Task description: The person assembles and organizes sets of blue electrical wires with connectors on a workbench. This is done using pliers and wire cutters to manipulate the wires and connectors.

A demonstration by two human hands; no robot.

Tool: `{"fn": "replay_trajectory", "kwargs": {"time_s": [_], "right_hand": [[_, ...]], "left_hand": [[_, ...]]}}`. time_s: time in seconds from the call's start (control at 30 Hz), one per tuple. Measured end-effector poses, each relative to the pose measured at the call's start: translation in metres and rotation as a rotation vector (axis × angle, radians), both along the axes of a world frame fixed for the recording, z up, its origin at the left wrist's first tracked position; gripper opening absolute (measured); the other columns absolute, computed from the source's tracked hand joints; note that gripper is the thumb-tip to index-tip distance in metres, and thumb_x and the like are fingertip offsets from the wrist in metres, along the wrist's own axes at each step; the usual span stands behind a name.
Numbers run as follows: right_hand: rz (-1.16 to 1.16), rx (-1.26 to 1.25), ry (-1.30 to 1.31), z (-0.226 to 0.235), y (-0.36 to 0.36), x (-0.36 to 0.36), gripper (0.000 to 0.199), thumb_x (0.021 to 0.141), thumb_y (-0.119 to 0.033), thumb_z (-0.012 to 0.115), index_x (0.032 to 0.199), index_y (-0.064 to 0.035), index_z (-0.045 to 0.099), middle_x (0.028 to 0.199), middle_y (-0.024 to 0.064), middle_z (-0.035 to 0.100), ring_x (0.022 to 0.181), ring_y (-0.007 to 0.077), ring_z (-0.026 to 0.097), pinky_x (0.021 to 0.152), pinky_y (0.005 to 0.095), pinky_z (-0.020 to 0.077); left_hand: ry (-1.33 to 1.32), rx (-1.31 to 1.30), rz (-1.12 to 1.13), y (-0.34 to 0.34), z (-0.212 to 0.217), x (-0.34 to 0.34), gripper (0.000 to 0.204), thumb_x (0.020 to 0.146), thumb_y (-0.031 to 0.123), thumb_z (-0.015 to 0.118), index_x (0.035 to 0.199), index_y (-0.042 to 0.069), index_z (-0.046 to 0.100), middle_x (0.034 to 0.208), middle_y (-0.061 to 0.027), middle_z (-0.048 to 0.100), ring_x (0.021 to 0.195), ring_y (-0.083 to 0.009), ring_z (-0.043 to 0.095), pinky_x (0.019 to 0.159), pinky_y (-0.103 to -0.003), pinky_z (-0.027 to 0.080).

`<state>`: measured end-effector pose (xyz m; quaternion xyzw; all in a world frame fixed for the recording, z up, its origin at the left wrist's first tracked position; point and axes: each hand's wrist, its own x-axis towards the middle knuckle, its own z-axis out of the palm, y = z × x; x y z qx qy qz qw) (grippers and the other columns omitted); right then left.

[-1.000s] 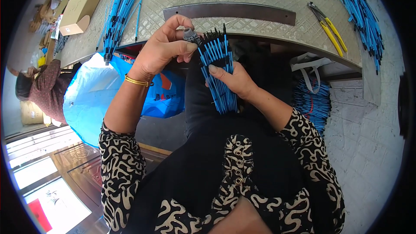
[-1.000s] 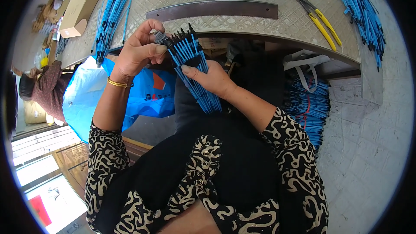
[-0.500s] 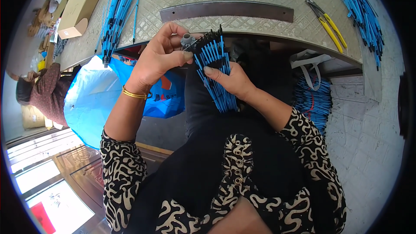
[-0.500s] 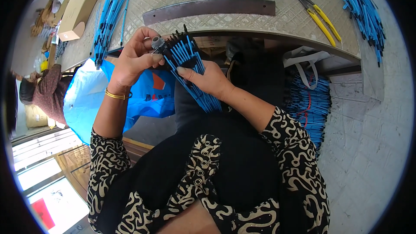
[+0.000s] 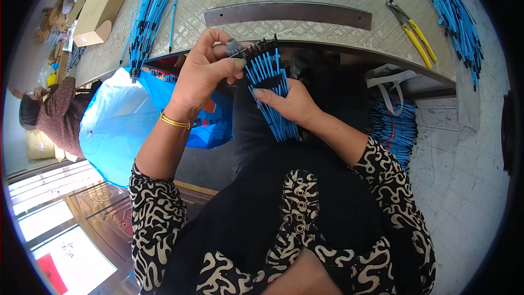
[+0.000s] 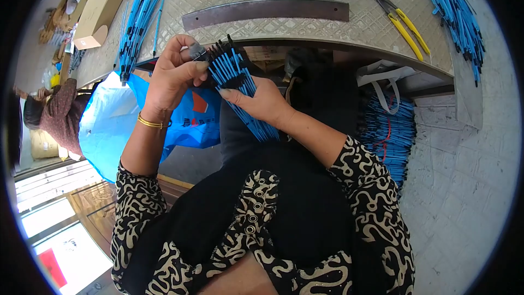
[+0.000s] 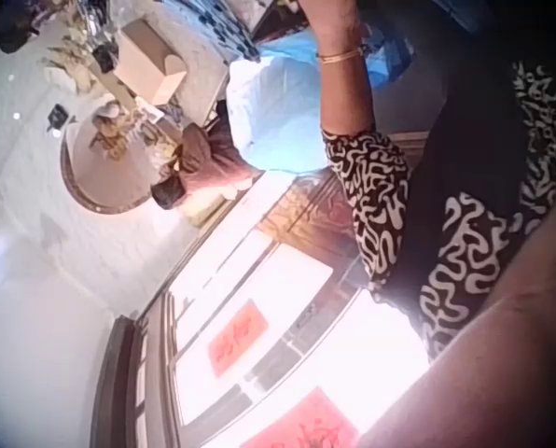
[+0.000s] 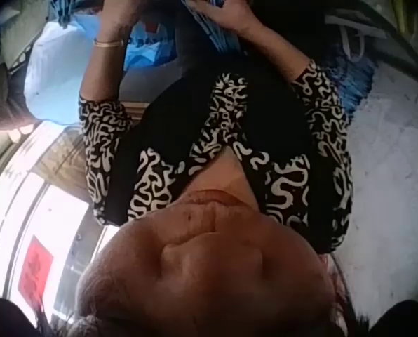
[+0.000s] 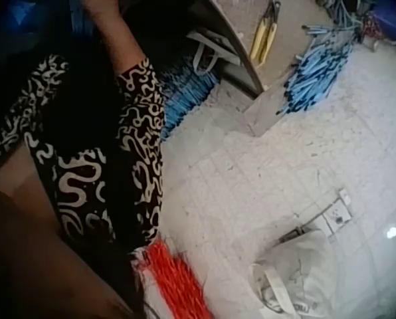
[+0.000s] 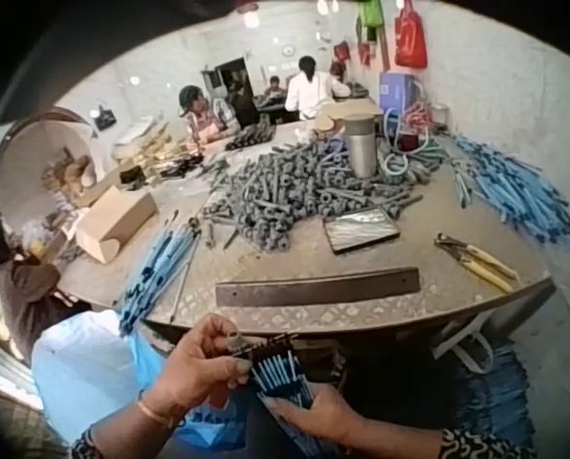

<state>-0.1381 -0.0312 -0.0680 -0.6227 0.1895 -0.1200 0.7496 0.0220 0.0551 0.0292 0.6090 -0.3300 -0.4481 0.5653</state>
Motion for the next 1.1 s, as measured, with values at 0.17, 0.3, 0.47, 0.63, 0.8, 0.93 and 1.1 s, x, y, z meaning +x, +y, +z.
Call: {"fn": "replay_trajectory", "kwargs": {"time_s": [0.17, 0.3, 0.47, 0.63, 0.8, 0.93, 1.1], "right_hand": [[-0.011, 0.004, -0.013, -0.004, -0.001, 0.003, 0.030, 0.083, -0.033, 0.064, 0.087, -0.0027, 0.062, 0.077, 0.0015, 0.061, 0.070, 0.0076, 0.056, 0.064, 0.0223, 0.0463], [-0.027, -0.022, -0.011, -0.005, 0.000, 0.001, 0.031, 0.084, -0.033, 0.063, 0.088, -0.0026, 0.062, 0.076, 0.0016, 0.061, 0.070, 0.0077, 0.056, 0.064, 0.0227, 0.0466], [-0.040, -0.064, -0.004, -0.001, -0.001, 0.001, 0.031, 0.084, -0.033, 0.062, 0.087, -0.0026, 0.062, 0.076, 0.0019, 0.061, 0.070, 0.0079, 0.057, 0.064, 0.0230, 0.0468], [-0.016, -0.009, -0.011, 0.001, -0.003, 0.002, 0.032, 0.085, -0.034, 0.060, 0.086, -0.0024, 0.061, 0.075, 0.0023, 0.061, 0.069, 0.0081, 0.057, 0.064, 0.0228, 0.0465], [0.005, 0.036, -0.012, 0.001, -0.004, 0.003, 0.033, 0.086, -0.035, 0.059, 0.084, -0.0023, 0.061, 0.074, 0.0028, 0.061, 0.068, 0.0086, 0.057, 0.063, 0.0226, 0.0464], [-0.002, 0.026, -0.001, -0.001, -0.004, 0.004, 0.033, 0.086, -0.035, 0.059, 0.083, -0.0023, 0.061, 0.074, 0.0031, 0.061, 0.067, 0.0089, 0.057, 0.063, 0.0226, 0.0464], [0.004, 0.037, 0.007, 0.001, -0.003, 0.004, 0.032, 0.085, -0.034, 0.060, 0.083, -0.0024, 0.061, 0.074, 0.0031, 0.061, 0.067, 0.0090, 0.057, 0.063, 0.0228, 0.0467]], "left_hand": [[0.123, -0.059, -0.007, -0.002, -0.006, 0.004, 0.033, 0.076, -0.005, 0.060, 0.103, 0.005, 0.043, 0.090, -0.0074, 0.061, 0.067, -0.0111, 0.056, 0.057, -0.022, 0.044], [0.108, -0.074, 0.020, -0.004, -0.008, 0.000, 0.031, 0.075, -0.003, 0.063, 0.101, 0.004, 0.048, 0.096, -0.0071, 0.063, 0.071, -0.0090, 0.056, 0.062, -0.021, 0.045], [-0.009, -0.045, 0.075, -0.002, -0.008, 0.002, 0.029, 0.075, 0.000, 0.065, 0.101, 0.003, 0.055, 0.093, -0.0052, 0.063, 0.073, -0.0098, 0.058, 0.065, -0.020, 0.046], [-0.064, 0.079, 0.123, 0.001, -0.007, 0.007, 0.027, 0.076, 0.003, 0.066, 0.102, 0.003, 0.059, 0.089, -0.0047, 0.063, 0.072, -0.0097, 0.060, 0.066, -0.022, 0.048], [-0.073, 0.073, 0.136, -0.002, -0.004, 0.007, 0.026, 0.078, 0.005, 0.065, 0.103, 0.002, 0.059, 0.085, -0.0041, 0.063, 0.069, -0.0087, 0.060, 0.064, -0.021, 0.049], [-0.033, 0.066, 0.141, -0.005, -0.001, 0.006, 0.025, 0.075, 0.009, 0.068, 0.098, 0.001, 0.061, 0.080, -0.0018, 0.061, 0.069, -0.0077, 0.057, 0.062, -0.019, 0.046], [-0.022, 0.077, 0.167, -0.008, -0.001, 0.008, 0.022, 0.078, 0.010, 0.066, 0.097, 0.002, 0.060, 0.078, -0.0020, 0.061, 0.065, -0.0083, 0.058, 0.057, -0.019, 0.047]]}}
